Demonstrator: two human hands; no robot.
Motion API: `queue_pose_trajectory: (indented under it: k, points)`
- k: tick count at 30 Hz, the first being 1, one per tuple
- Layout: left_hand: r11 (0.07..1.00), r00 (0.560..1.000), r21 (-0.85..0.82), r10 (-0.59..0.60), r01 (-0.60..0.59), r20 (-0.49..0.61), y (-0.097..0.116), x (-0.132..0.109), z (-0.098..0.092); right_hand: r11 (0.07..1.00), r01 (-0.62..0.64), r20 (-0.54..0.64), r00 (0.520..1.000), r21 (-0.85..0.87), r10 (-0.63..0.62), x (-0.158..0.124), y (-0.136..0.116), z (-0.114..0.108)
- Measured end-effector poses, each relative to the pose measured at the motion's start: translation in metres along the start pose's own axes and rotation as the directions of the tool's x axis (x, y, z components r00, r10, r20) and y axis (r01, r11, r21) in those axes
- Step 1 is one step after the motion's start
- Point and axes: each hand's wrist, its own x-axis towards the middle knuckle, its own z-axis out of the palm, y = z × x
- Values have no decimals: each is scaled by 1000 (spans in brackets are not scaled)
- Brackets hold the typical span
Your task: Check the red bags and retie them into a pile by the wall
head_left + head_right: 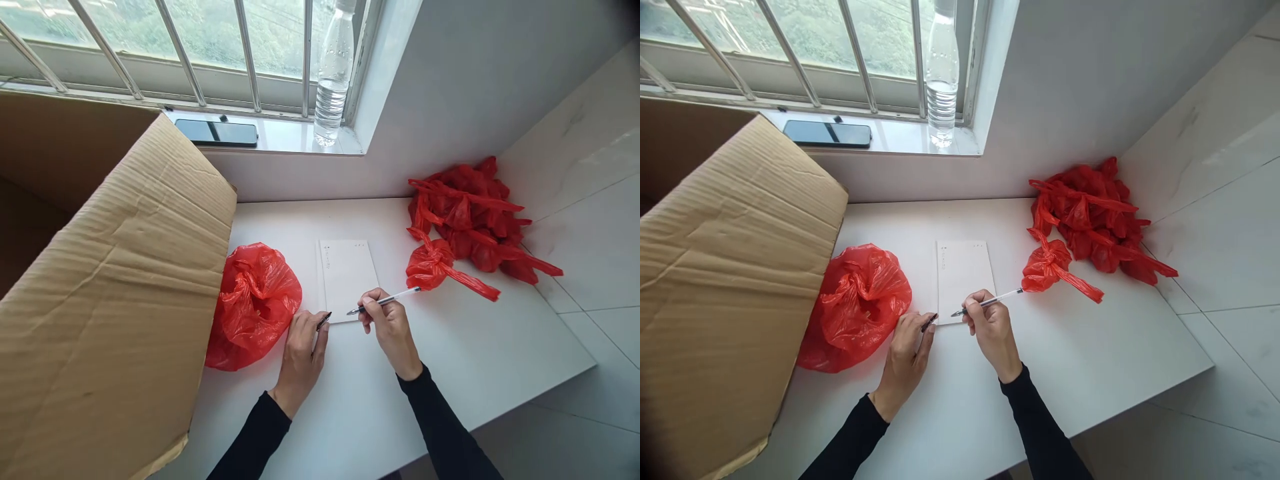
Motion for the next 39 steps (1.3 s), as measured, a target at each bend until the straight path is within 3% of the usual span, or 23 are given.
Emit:
queue_pose_trajectory:
  k: [10,17,21,27,30,33,36,39]
  points:
    - [998,987,-59,2,8,161,24,-6,-14,999,-36,110,993,24,34,-28,16,2]
    - [981,902,-183,21,64,431,46,-22,-25,992,-113,310,946,58,90,-57,24,3]
    - [973,877,-195,-17,126,480,54,-38,-25,962,-226,381,912,152,154,-76,36,5]
    - [984,884,-129,-48,122,465,58,-49,-20,891,-372,500,841,262,204,-93,42,10]
    - [995,880,-72,-21,62,474,64,-41,-27,925,-333,497,843,182,205,-87,42,5]
    - [999,921,52,-24,4,388,62,-24,-43,968,-171,280,935,-183,218,-68,43,-15]
    - [963,988,265,-83,45,133,45,-10,-58,847,-117,56,984,-518,170,-39,43,-50]
    - [893,995,438,-100,98,-19,21,-5,-63,730,-104,0,990,-675,142,-13,43,-84]
